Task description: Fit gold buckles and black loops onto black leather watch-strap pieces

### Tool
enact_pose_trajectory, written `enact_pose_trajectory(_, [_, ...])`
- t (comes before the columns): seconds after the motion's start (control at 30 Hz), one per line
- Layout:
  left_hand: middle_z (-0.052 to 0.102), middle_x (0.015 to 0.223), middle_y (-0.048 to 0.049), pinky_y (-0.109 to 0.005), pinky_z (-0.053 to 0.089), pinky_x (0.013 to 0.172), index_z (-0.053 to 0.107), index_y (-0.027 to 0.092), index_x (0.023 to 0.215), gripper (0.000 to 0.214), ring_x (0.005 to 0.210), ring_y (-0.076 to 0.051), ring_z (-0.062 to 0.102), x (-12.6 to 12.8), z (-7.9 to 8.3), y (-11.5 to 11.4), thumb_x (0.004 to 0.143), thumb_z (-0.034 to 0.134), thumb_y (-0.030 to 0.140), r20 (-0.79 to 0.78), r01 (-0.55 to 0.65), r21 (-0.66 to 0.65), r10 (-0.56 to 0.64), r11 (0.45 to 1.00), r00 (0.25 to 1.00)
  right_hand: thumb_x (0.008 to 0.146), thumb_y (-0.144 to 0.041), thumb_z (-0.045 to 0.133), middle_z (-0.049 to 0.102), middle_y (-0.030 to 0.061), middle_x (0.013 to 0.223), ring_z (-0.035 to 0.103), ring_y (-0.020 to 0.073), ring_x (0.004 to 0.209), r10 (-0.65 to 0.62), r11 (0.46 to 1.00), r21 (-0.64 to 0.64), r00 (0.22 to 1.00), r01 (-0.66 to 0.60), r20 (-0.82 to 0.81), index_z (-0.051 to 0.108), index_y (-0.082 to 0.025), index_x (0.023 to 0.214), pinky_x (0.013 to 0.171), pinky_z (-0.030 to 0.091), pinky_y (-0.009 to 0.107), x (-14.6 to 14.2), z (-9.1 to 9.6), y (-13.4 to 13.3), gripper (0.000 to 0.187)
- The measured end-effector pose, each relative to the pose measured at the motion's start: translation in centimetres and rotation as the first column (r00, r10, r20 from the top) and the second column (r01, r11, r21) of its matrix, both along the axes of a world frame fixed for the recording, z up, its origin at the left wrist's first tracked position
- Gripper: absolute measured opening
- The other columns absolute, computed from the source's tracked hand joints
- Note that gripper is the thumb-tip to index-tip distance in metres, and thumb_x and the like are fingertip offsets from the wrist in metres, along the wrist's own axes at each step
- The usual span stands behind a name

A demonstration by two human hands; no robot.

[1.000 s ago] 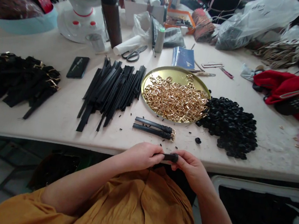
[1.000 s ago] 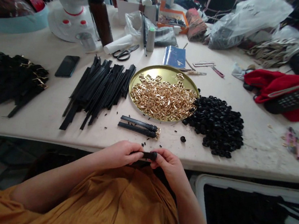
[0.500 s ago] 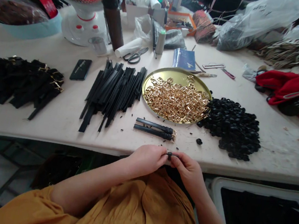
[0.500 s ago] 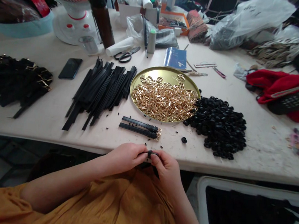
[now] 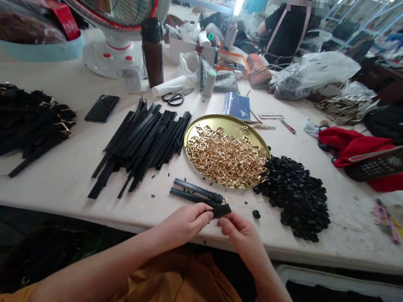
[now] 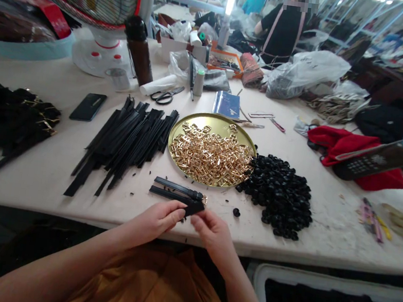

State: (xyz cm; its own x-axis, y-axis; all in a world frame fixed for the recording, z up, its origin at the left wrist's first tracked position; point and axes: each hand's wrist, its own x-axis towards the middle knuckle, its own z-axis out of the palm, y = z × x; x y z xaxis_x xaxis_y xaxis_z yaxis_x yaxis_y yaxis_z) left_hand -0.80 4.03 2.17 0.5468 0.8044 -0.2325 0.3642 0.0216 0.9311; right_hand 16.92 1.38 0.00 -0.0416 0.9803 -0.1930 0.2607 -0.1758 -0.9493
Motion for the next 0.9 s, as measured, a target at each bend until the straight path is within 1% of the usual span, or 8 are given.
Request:
enact_pose_trajectory(0.07, [0.05,0.062,0.0019,-0.021,0.033,0.054,0.055,0.015,0.079,0.027,0.059,-0.011,0.043,0.0,-0.1,0.7,0.084,0.038,0.035,-0.025,-0.051,-0.008,0.051,0.999,0.998,0.077,-0.047,0.051,0.059,0.0012,0.064,0.05,0.0146,0.059,-0.152,0.981,0.159,0.959,0.115,0.24,0.063,-0.018,0.081,0.057,0.04,0.027,2.0,0.3,3.2,0.031])
enact_pose_trajectory(0.13, [0.044,0.056,0.0039,-0.02,0.031,0.052,0.051,0.016,0.072,0.024,0.056,-0.01,0.041,0.0,-0.3,1.1,0.083,0.038,0.033,-0.023,-0.087,-0.036,0.086,0.996,0.996,0.079,-0.042,0.048,0.062,0.0038,0.072,0.054,0.0168,0.064,-0.286,0.944,0.29,0.823,0.156,0.491,0.06,-0.018,0.083,0.06,0.04,0.028,3.7,0.4,6.6,0.027])
enact_pose_trajectory(0.27, [0.041,0.053,0.0049,-0.02,0.03,0.05,0.049,0.016,0.072,0.021,0.053,-0.01,0.039,0.2,-0.6,1.3,0.082,0.038,0.031,0.0,-0.104,-0.087,0.104,0.991,0.995,0.079,-0.033,0.048,0.065,0.0088,0.08,0.059,0.0217,0.071,-0.203,0.979,0.182,0.487,0.089,0.85,0.058,-0.017,0.09,0.06,0.038,0.03,4.3,-0.3,11.7,0.022])
enact_pose_trajectory(0.37, [0.041,0.053,0.0049,-0.02,0.029,0.05,0.048,0.016,0.071,0.021,0.053,-0.01,0.038,0.0,-0.8,1.4,0.082,0.038,0.031,-0.012,-0.115,-0.09,0.114,0.989,0.993,0.079,-0.026,0.045,0.065,0.0097,0.084,0.06,0.0221,0.074,-0.173,0.985,0.163,0.399,0.059,0.9,0.058,-0.017,0.088,0.061,0.038,0.03,3.8,-1.0,12.6,0.018])
enact_pose_trajectory(0.53, [0.042,0.052,0.0049,-0.02,0.031,0.05,0.049,0.016,0.073,0.021,0.053,-0.01,0.04,0.0,-0.8,1.3,0.082,0.038,0.031,-0.018,-0.111,-0.099,0.109,0.989,0.994,0.076,-0.022,0.045,0.066,0.0096,0.087,0.06,0.0219,0.077,-0.189,0.982,0.168,0.455,0.085,0.87,0.06,-0.017,0.091,0.065,0.04,0.03,4.6,-1.1,11.6,0.021])
enact_pose_trajectory(0.7, [0.043,0.054,0.0048,-0.02,0.031,0.05,0.051,0.015,0.079,0.024,0.051,-0.009,0.04,0.1,-0.5,0.8,0.084,0.038,0.034,0.04,-0.126,-0.083,0.129,0.989,0.991,0.076,-0.022,0.046,0.067,0.0099,0.09,0.059,0.0208,0.08,-0.335,0.932,0.345,0.626,0.111,0.704,0.062,-0.014,0.096,0.074,0.043,0.033,5.9,-1.0,10.3,0.027])
enact_pose_trajectory(0.8, [0.044,0.055,0.0048,-0.019,0.032,0.05,0.052,0.014,0.085,0.026,0.051,-0.008,0.04,0.1,-0.2,0.6,0.084,0.038,0.035,0.09,-0.156,-0.07,0.162,0.985,0.983,0.074,-0.029,0.052,0.066,0.0092,0.088,0.059,0.0195,0.076,-0.366,0.912,0.353,0.809,0.211,0.461,0.062,-0.013,0.096,0.076,0.045,0.036,6.0,-0.8,9.2,0.029])
enact_pose_trajectory(0.9, [0.046,0.058,0.004,-0.019,0.034,0.052,0.052,0.014,0.09,0.027,0.053,-0.008,0.041,0.3,0.2,0.5,0.084,0.041,0.037,0.13,-0.184,-0.045,0.188,0.982,0.973,0.072,-0.036,0.059,0.063,0.0043,0.084,0.058,0.0153,0.068,-0.325,0.933,0.184,0.944,0.309,0.062,0.06,-0.017,0.099,0.068,0.049,0.033,4.8,0.1,7.4,0.033])
